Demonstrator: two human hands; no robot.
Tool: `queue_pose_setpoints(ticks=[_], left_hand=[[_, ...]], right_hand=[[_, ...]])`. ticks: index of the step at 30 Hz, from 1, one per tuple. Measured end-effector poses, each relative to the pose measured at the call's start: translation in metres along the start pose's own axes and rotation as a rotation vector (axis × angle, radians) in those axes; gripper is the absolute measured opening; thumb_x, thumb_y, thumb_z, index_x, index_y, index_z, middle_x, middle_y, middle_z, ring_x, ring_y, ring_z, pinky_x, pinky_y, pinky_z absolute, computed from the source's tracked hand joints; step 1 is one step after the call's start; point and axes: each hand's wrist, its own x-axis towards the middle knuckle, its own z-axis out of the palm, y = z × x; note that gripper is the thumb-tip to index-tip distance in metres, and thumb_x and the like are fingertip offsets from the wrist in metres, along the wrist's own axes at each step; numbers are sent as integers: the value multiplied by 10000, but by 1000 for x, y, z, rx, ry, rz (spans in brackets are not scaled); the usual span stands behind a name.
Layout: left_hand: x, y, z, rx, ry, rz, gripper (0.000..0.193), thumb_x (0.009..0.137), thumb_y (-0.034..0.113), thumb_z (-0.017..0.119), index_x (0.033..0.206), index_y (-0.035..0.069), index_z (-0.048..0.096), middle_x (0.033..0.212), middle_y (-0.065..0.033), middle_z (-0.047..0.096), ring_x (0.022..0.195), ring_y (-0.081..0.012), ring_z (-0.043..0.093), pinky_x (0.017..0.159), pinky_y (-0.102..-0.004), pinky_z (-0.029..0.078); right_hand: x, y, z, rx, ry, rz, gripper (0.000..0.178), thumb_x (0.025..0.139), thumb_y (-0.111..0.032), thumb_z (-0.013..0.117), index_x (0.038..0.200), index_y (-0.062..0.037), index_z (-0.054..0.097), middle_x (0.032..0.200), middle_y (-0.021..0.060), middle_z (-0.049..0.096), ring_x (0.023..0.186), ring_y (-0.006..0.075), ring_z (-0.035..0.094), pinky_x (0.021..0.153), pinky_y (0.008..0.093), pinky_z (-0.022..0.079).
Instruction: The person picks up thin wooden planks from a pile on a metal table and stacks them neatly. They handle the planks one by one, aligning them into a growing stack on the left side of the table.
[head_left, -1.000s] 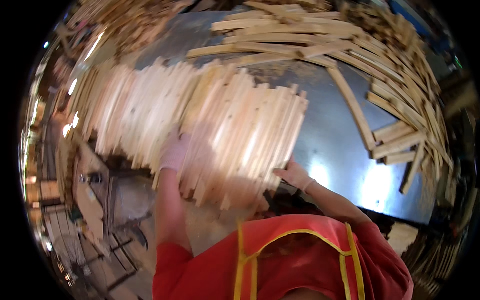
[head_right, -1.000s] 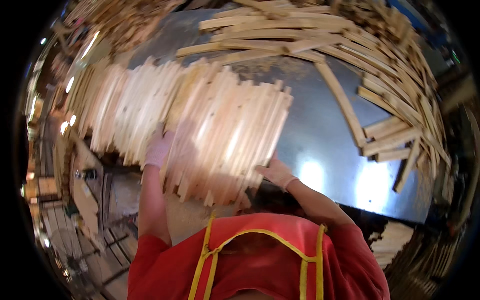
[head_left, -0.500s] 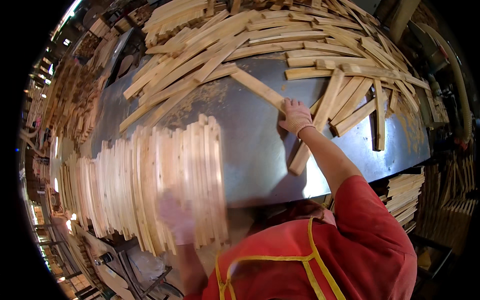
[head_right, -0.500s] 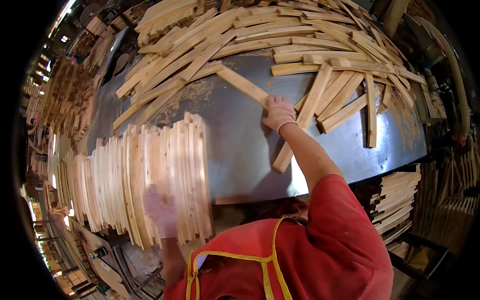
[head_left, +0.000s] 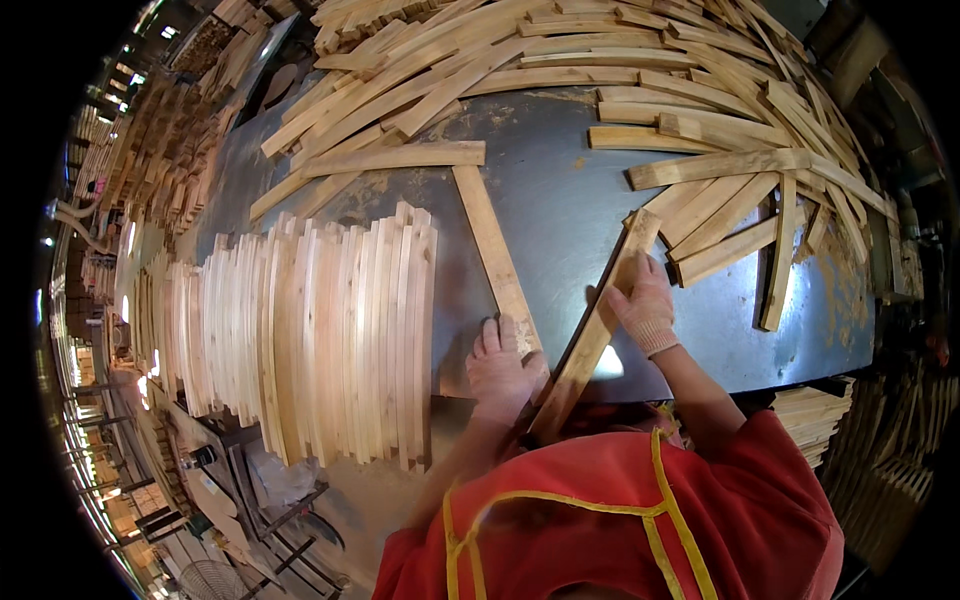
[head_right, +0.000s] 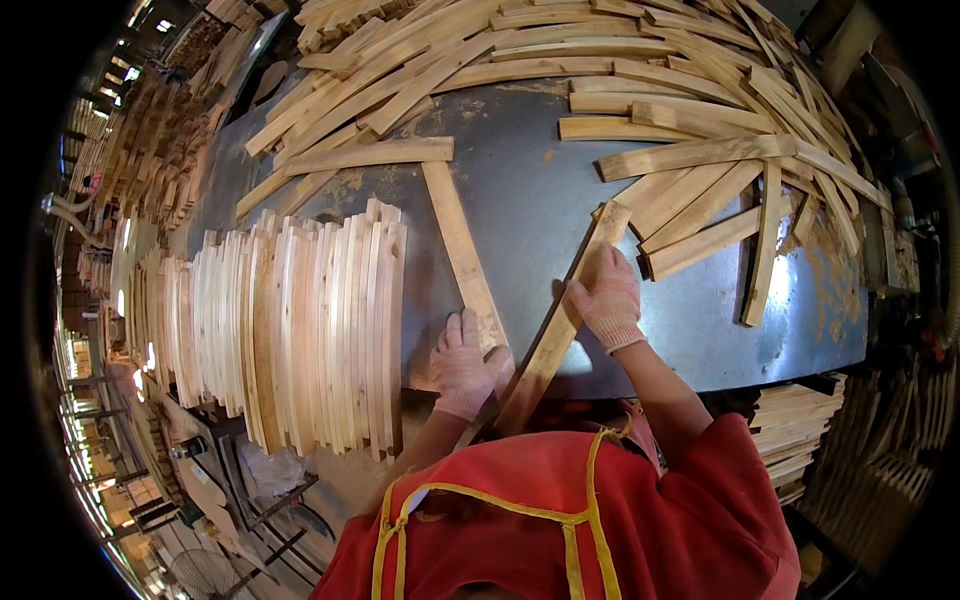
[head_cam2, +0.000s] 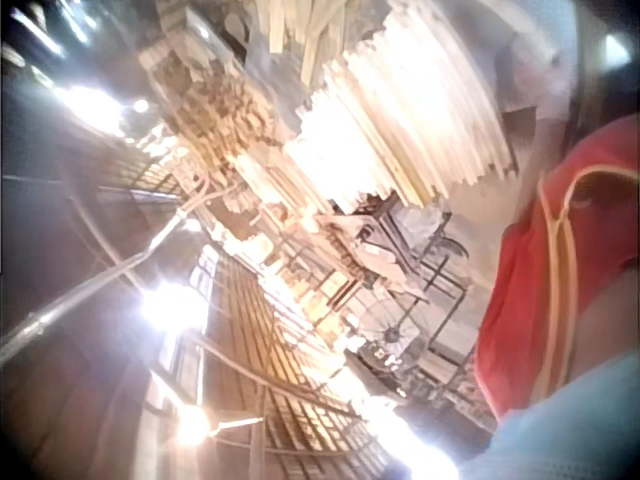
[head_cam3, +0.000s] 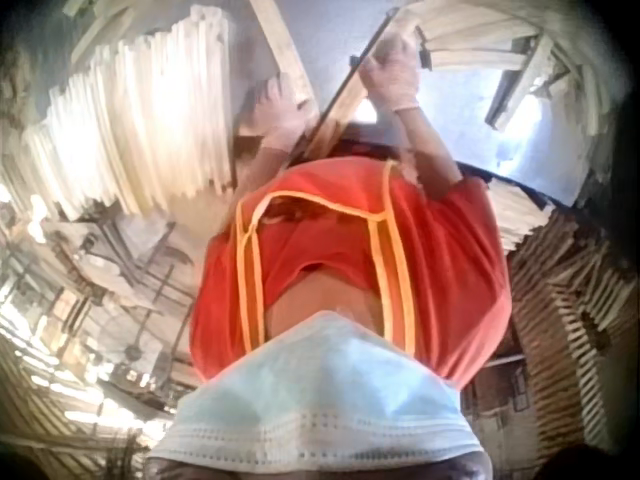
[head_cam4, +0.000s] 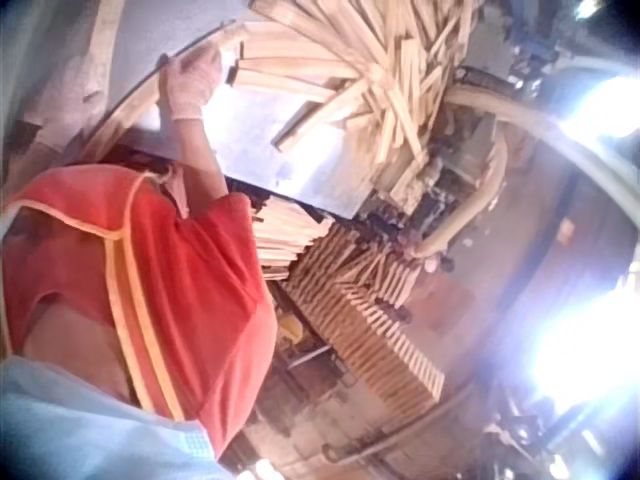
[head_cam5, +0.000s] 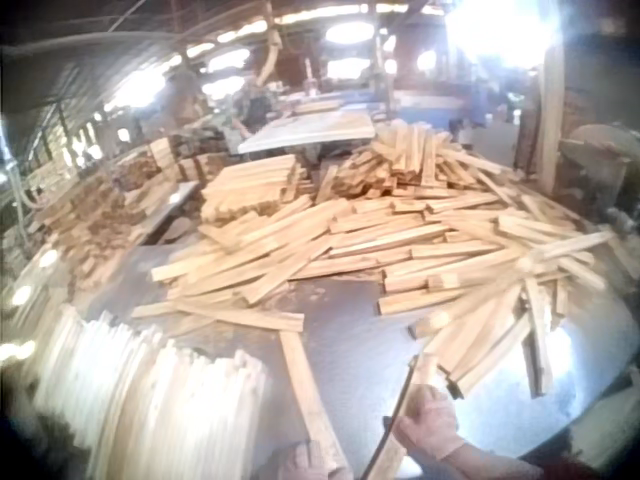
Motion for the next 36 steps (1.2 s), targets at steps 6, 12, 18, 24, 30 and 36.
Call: queue_pose_setpoints(ticks=[6, 12, 18, 24, 30, 36], left_hand=[[20, 10, -22, -92, -127, -109, 878, 867, 351, 735, 1619, 76, 374, 1585, -210, 419, 1368, -410, 507, 1118, -507, 448], [-61, -108, -31, -865, -269, -309, 822, 870, 151, 701, 1630, 20, 419, 1534, -226, 569, 1372, -330, 587, 1152, -401, 463], [-100, -132, -54, -474, -118, -112, 693, 910, 203, 679, 1537, -38, 506, 1476, -253, 604, 1339, -403, 588, 1157, -463, 460], [-55, -118, -53, 102, 197, -25, 755, 878, 359, 744, 1513, 25, 511, 1530, -173, 506, 1431, -398, 448, 1205, -587, 333], [-51, -130, -30, 178, 210, -3, 796, 855, 356, 756, 1534, 48, 480, 1574, -175, 468, 1471, -432, 403, 1233, -617, 287], [-45, -127, -25, 234, 243, 23, 778, 839, 323, 772, 1516, 63, 489, 1549, -210, 470, 1458, -467, 409, 1221, -644, 308]], right_hand=[[-33, -42, 52, -56, -194, 191, 1100, 761, -445, 869, 1637, -75, 318, 1591, 404, 368, 1391, 529, 489, 1160, 506, 460], [-22, -117, 93, 396, -203, 332, 904, 797, -134, 778, 1608, -62, 384, 1534, 292, 517, 1295, 479, 612, 1053, 486, 540], [-26, -188, 141, 453, -711, 159, 616, 888, -331, 682, 1400, 0, 597, 1139, 320, 722, 1146, 487, 680, 973, 489, 544], [-17, -183, 141, 396, -1041, -168, 549, 901, -401, 676, 1304, -28, 689, 1182, 260, 746, 1159, 428, 701, 975, 478, 540], [123, -47, 38, 91, -300, -230, 709, 838, -318, 749, 1477, -58, 586, 1296, 240, 714, 1211, 443, 665, 1036, 483, 543], [214, 114, -80, -696, -263, -291, 682, 808, -130, 700, 1473, -74, 557, 1397, 198, 631, 1349, 412, 563, 1114, 506, 475]])
